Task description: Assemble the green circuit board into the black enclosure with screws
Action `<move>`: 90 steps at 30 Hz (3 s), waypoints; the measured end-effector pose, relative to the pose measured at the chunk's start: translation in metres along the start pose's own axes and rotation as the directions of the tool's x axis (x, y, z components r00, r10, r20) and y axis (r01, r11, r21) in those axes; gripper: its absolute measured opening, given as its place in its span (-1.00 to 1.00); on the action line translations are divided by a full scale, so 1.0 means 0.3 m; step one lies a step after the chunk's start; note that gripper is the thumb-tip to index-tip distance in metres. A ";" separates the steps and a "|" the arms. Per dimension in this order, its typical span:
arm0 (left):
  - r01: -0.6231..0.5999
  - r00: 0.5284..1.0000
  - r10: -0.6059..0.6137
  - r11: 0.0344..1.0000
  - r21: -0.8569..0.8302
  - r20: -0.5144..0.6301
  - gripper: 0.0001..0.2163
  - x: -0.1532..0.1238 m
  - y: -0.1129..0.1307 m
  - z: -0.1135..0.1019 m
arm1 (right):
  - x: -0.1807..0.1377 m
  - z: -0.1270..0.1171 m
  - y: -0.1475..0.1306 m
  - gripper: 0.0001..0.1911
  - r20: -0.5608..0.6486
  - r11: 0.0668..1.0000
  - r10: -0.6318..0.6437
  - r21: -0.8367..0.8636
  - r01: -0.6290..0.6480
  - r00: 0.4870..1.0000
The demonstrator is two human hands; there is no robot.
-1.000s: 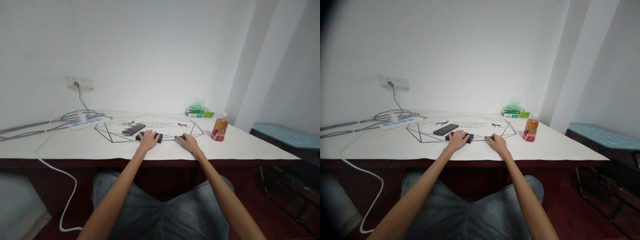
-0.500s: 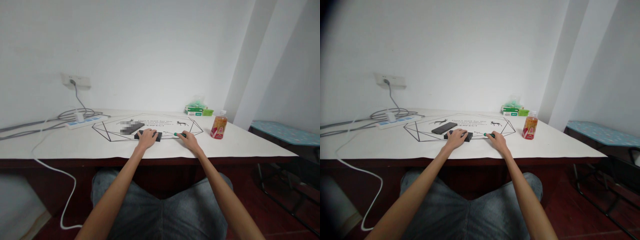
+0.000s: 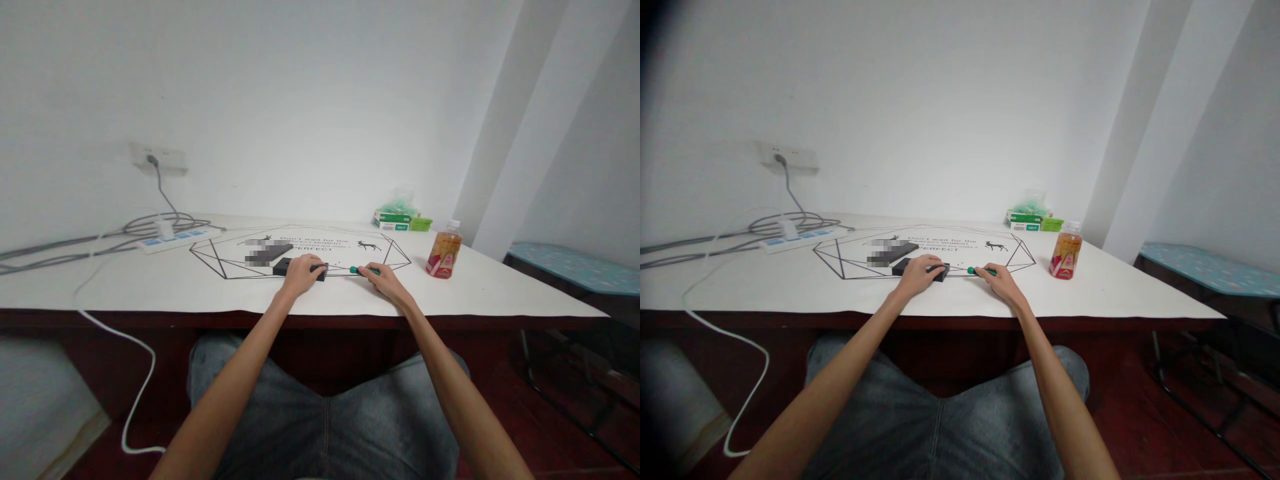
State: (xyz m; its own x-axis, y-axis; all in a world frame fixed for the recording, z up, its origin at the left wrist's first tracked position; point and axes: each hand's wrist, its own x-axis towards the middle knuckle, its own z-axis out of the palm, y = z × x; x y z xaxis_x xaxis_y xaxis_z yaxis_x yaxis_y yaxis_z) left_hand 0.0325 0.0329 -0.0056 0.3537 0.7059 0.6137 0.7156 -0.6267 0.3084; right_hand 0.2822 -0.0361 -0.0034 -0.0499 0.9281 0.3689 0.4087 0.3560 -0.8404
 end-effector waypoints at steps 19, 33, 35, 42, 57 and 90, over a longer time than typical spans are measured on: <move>-0.066 0.998 0.066 0.995 0.076 0.005 -0.80 0.004 0.007 -0.002 | -0.004 0.003 -0.001 -0.44 -0.007 0.999 -0.016 -0.034 0.016 1.000; -0.067 0.997 0.069 0.988 0.143 -0.014 -0.80 0.003 0.015 -0.001 | 0.004 0.002 0.012 -0.42 -0.015 0.998 -0.025 -0.061 0.024 1.000; -0.068 0.997 0.072 0.987 0.145 -0.020 -0.80 0.001 0.018 -0.001 | 0.005 0.003 0.016 -0.43 -0.014 0.998 -0.031 -0.057 0.030 0.999; -0.042 0.998 0.046 0.993 0.108 -0.035 -0.82 -0.003 0.017 -0.001 | 0.010 0.003 0.025 -0.47 -0.026 0.997 -0.058 -0.059 0.056 0.998; 0.101 0.962 -0.174 0.942 0.320 0.208 -0.49 -0.013 0.030 0.007 | 0.025 -0.003 0.064 -0.46 -0.188 0.988 -0.010 -0.153 -0.019 0.982; 0.085 0.967 -0.138 0.967 0.241 0.213 -0.55 -0.010 0.034 -0.010 | 0.018 -0.008 0.056 -0.43 -0.161 0.913 -0.059 -0.407 -0.012 0.985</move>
State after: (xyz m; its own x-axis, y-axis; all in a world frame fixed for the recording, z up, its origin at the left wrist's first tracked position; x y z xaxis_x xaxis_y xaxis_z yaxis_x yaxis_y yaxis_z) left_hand 0.0370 0.0233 -0.0022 0.3719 0.8396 0.3959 0.8669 -0.4667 0.1752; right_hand 0.2910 -0.0255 -0.0146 0.0738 0.8759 0.4768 0.7449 0.2695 -0.6103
